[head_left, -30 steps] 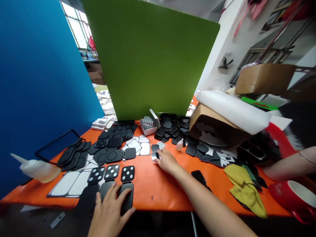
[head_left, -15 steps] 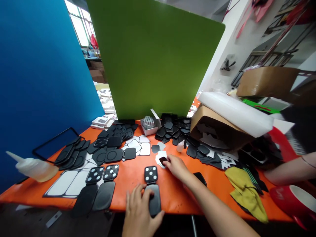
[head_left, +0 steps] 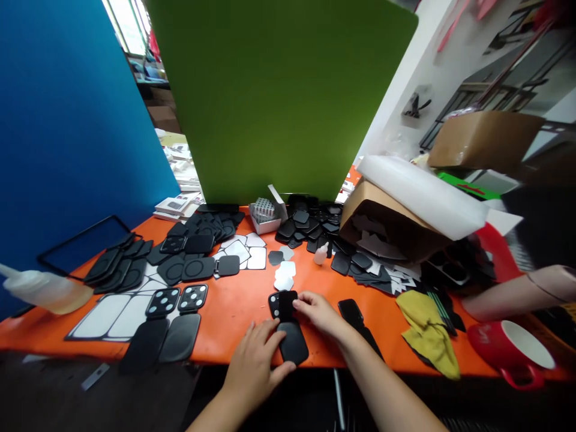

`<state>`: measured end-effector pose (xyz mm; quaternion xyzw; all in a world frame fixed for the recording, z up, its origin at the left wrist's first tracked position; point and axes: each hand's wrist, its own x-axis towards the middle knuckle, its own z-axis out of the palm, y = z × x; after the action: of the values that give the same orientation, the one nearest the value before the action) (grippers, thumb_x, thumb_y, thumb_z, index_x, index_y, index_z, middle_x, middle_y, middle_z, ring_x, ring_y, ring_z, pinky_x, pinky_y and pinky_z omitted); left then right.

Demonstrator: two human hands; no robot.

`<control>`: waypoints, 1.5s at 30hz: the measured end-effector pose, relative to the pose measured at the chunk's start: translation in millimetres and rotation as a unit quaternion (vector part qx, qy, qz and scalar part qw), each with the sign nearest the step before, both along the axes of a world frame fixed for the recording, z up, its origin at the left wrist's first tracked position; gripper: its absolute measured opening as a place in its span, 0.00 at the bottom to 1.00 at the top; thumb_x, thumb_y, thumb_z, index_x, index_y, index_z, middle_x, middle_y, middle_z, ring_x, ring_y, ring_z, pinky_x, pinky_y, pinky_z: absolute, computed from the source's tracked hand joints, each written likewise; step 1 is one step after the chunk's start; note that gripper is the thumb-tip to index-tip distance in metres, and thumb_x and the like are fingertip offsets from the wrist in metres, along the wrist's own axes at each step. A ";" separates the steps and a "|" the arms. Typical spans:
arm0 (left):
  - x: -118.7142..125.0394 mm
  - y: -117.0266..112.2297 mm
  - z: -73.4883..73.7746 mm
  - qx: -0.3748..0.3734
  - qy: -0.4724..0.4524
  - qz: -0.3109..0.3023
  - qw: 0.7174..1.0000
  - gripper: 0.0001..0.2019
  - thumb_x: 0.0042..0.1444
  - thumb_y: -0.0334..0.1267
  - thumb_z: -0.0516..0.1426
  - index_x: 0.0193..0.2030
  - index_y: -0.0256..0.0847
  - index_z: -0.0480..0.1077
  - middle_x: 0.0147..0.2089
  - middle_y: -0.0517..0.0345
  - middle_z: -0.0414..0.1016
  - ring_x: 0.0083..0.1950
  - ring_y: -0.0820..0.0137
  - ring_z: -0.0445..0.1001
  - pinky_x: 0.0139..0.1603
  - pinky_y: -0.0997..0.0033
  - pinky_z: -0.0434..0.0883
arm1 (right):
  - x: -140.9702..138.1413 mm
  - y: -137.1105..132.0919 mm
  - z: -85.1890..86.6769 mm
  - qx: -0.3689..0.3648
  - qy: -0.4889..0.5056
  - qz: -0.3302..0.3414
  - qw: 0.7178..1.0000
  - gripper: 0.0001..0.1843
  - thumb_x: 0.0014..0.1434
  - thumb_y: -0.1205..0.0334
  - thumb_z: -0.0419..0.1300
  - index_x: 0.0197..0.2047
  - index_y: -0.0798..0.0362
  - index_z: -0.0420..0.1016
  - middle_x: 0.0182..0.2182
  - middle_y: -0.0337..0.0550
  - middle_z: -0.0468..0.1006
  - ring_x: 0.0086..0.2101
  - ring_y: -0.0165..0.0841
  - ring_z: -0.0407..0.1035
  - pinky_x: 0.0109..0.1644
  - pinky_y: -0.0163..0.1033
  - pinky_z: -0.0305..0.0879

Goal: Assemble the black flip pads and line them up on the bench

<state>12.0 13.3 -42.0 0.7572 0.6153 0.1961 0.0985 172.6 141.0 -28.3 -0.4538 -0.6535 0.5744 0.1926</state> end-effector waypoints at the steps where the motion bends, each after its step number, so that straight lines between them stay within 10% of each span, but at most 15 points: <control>1: 0.1 -0.7 -1.1 0.008 0.002 0.000 1.000 0.24 0.46 0.51 0.57 0.50 0.46 0.64 0.56 0.51 0.64 0.55 0.56 0.63 0.55 0.48 0.59 | -3.8 1.6 -1.1 0.007 -0.003 0.018 1.000 0.17 0.52 0.48 0.53 0.28 0.55 0.65 0.22 0.35 0.65 0.23 0.26 0.59 0.27 0.31 0.55; 45: -0.4 -2.6 -5.3 -0.017 0.005 0.001 1.000 0.26 0.45 0.51 0.58 0.52 0.47 0.64 0.55 0.53 0.66 0.57 0.55 0.61 0.56 0.48 0.60 | -24.6 11.4 5.8 0.191 -0.237 0.102 0.947 0.14 0.57 0.55 0.49 0.25 0.54 0.66 0.21 0.39 0.68 0.23 0.28 0.60 0.26 0.31 0.48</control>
<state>11.6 10.7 -47.3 0.7556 0.6199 0.1818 0.1084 148.0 152.4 -22.4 -0.4625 -0.8204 0.3315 0.0557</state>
